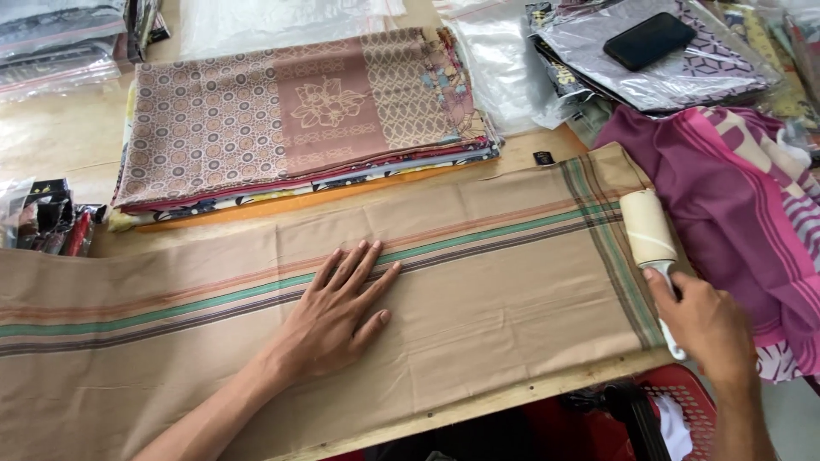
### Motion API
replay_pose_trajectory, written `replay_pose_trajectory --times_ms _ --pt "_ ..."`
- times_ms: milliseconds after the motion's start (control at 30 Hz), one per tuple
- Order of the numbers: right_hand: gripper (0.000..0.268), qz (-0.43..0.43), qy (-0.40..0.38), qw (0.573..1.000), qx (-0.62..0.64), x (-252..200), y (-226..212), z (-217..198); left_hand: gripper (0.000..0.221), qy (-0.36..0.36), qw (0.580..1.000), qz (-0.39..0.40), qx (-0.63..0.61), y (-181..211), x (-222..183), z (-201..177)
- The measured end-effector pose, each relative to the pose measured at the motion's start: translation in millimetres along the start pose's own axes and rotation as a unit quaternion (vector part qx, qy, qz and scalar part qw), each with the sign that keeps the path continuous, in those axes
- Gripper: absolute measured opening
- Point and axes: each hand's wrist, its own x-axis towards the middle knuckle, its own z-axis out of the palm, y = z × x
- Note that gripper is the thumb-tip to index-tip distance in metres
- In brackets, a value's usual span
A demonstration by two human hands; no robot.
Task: The person selects a piece of fabric from a stack, unfolds it on a wooden table, and uses a lint roller to remove debris from the entire surface.
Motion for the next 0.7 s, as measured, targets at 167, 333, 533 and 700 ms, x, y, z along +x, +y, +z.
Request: replay_pose_trajectory --times_ms 167,333,533,700 --pt "0.061 -0.066 0.03 0.997 0.017 -35.0 -15.8 13.9 0.063 0.008 1.0 -0.001 0.017 2.8 -0.6 4.2" --pt "0.048 -0.205 -0.063 0.977 0.003 -93.9 -28.2 71.8 0.065 -0.013 0.999 -0.003 0.034 12.6 4.1 36.9" --pt "0.04 -0.299 -0.105 0.948 0.004 -144.6 -55.5 108.1 0.077 -0.023 0.994 0.05 -0.093 57.3 30.0 10.9" --pt "0.047 -0.242 -0.096 0.962 -0.083 -120.1 -37.7 93.0 0.077 -0.009 0.994 0.06 -0.094 55.2 26.2 13.6"
